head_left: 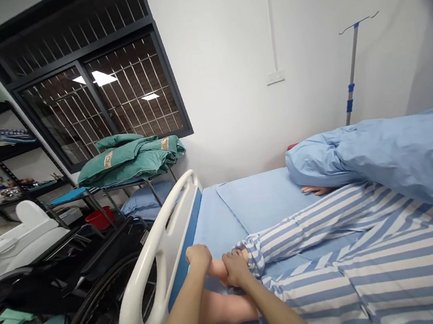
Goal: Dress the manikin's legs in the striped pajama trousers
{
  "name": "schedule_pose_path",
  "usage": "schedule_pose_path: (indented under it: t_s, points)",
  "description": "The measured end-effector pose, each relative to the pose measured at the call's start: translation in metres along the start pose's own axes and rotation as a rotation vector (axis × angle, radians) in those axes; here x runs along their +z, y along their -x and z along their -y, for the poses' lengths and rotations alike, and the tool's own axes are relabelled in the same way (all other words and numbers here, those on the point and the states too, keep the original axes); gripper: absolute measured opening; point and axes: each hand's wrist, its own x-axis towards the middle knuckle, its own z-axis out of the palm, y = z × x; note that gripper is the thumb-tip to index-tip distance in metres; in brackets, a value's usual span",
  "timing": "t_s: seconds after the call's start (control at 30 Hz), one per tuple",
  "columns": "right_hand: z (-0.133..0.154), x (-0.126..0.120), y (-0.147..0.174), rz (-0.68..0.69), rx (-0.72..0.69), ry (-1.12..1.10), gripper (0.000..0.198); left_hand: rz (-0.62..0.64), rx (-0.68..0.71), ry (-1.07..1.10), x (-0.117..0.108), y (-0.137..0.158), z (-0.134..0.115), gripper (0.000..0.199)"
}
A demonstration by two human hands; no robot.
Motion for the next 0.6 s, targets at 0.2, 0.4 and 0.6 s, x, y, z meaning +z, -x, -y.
schedule_pose_path:
  t_s: [0.2, 0.4, 0.6]
  points:
    - [0.0, -0.004, 0.004, 0.019, -0.014, -0.017, 0.07, 0.024, 0.02, -0.031, 0.005, -0.011, -0.008, 0.029]
    - [-0.002, -0.002, 0.003, 0.023, -0.019, -0.008, 0.064, -0.008, 0.033, -0.033, 0.017, -0.013, -0.023, 0.03]
    - [-0.003, -0.001, 0.001, 0.042, -0.017, 0.006, 0.061, -0.076, 0.096, 0.008, 0.026, -0.015, -0.027, 0.034]
